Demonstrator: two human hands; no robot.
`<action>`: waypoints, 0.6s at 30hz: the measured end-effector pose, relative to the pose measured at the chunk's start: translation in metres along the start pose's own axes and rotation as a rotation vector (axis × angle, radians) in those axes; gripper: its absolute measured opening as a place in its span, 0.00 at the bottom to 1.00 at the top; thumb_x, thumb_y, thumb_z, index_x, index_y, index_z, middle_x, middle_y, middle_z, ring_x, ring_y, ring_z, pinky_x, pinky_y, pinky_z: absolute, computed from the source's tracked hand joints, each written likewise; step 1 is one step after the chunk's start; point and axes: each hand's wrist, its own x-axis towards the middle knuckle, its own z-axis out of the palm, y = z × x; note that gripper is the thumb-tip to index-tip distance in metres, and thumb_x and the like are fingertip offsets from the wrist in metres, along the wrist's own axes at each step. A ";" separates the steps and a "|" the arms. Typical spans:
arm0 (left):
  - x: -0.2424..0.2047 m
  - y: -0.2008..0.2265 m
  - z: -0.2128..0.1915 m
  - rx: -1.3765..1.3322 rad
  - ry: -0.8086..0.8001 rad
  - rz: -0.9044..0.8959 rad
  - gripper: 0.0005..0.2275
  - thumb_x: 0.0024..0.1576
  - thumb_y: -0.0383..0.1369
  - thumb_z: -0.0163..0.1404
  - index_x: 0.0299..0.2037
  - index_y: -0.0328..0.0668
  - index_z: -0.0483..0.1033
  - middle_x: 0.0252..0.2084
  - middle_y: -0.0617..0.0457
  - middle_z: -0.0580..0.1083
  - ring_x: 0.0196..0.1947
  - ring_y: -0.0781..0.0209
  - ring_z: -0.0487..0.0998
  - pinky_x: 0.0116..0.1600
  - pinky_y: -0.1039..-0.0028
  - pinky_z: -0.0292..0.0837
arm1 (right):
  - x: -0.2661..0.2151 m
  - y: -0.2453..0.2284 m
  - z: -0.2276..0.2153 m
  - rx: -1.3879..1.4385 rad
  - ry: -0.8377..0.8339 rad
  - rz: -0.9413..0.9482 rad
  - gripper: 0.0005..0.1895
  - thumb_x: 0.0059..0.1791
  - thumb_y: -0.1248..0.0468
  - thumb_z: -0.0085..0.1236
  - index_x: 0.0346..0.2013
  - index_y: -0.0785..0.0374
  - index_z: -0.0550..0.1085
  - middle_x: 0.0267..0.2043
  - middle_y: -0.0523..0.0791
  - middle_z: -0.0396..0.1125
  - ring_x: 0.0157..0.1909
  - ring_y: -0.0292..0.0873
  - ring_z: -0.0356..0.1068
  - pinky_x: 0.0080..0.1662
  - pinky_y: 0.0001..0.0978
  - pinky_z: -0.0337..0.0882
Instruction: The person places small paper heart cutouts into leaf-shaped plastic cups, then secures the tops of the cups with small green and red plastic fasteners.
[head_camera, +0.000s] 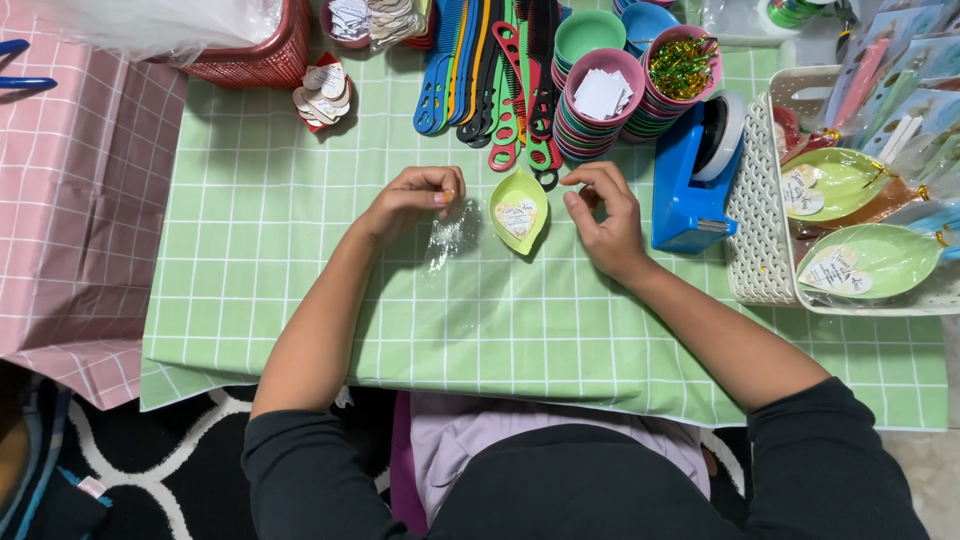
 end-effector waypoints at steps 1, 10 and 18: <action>0.000 0.001 -0.005 -0.010 0.034 -0.007 0.09 0.56 0.32 0.49 0.27 0.36 0.69 0.29 0.53 0.62 0.32 0.66 0.63 0.38 0.76 0.60 | 0.001 0.002 0.000 -0.080 -0.010 -0.038 0.05 0.55 0.66 0.53 0.45 0.63 0.75 0.41 0.47 0.65 0.33 0.44 0.66 0.40 0.35 0.68; -0.003 -0.015 -0.033 -0.032 0.162 -0.025 0.06 0.55 0.30 0.50 0.31 0.34 0.69 0.30 0.51 0.64 0.32 0.66 0.65 0.38 0.78 0.63 | -0.002 0.003 0.003 -0.356 -0.119 -0.171 0.03 0.53 0.65 0.58 0.41 0.57 0.78 0.29 0.41 0.69 0.29 0.43 0.66 0.39 0.36 0.67; -0.004 -0.013 -0.035 -0.029 0.150 -0.044 0.09 0.54 0.30 0.50 0.36 0.28 0.74 0.30 0.52 0.67 0.31 0.69 0.68 0.39 0.81 0.63 | 0.005 -0.066 -0.029 -0.801 -0.459 -0.212 0.07 0.50 0.60 0.58 0.41 0.54 0.79 0.38 0.43 0.73 0.43 0.47 0.70 0.51 0.42 0.60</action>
